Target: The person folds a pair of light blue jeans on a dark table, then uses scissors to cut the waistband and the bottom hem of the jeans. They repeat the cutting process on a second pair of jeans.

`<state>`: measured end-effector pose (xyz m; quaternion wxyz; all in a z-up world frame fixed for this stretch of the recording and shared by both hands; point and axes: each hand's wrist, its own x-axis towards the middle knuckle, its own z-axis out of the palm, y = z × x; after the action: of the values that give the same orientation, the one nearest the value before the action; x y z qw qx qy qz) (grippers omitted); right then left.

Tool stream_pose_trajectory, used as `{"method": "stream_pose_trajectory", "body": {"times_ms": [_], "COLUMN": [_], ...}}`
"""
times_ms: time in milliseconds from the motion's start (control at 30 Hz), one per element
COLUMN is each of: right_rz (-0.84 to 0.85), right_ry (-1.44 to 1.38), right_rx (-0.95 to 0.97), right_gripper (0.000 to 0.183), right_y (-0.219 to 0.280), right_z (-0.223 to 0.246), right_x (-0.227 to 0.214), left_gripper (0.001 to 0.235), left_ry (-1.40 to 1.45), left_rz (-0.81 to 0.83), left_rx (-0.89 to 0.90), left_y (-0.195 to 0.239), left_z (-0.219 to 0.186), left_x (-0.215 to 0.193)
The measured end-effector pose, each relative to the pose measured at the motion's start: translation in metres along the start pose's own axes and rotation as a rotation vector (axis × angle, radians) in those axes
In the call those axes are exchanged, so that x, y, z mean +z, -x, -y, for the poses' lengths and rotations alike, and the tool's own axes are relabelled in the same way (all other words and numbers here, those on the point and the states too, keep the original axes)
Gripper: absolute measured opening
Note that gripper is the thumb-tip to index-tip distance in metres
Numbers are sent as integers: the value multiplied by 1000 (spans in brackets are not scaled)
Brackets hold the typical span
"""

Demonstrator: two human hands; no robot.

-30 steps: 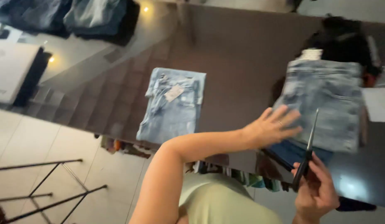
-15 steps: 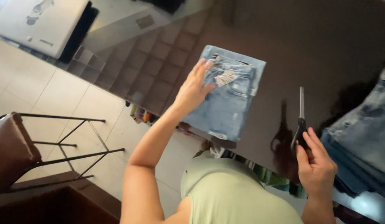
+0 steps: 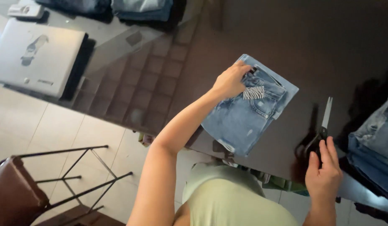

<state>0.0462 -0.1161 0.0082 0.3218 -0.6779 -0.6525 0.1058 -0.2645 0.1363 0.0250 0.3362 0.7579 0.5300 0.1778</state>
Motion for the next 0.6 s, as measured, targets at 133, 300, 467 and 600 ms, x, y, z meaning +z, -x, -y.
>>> {"method": "stream_pose_trajectory", "body": {"times_ms": [133,300,467,600], "right_rz": [-71,49,65,-65], "right_ry": [174,243,362,321], "right_rx": [-70,-9,-161,-375], "right_gripper": [41,44,49,46], "right_y": [9,-6,-14,-37], "right_z": [-23,-31,-57,-37], "right_x": [-1,-10,-13,-25], "left_gripper": [43,45,22,33], "left_ry": [-21,265,482,319], "left_rz": [-120,-269,-319,-554], "left_rx": [335,836,469,173], "left_y": [-4,61,163,233], "left_z": [-40,-57,35,98], "left_x": [-11,-102,-152,-153]}}
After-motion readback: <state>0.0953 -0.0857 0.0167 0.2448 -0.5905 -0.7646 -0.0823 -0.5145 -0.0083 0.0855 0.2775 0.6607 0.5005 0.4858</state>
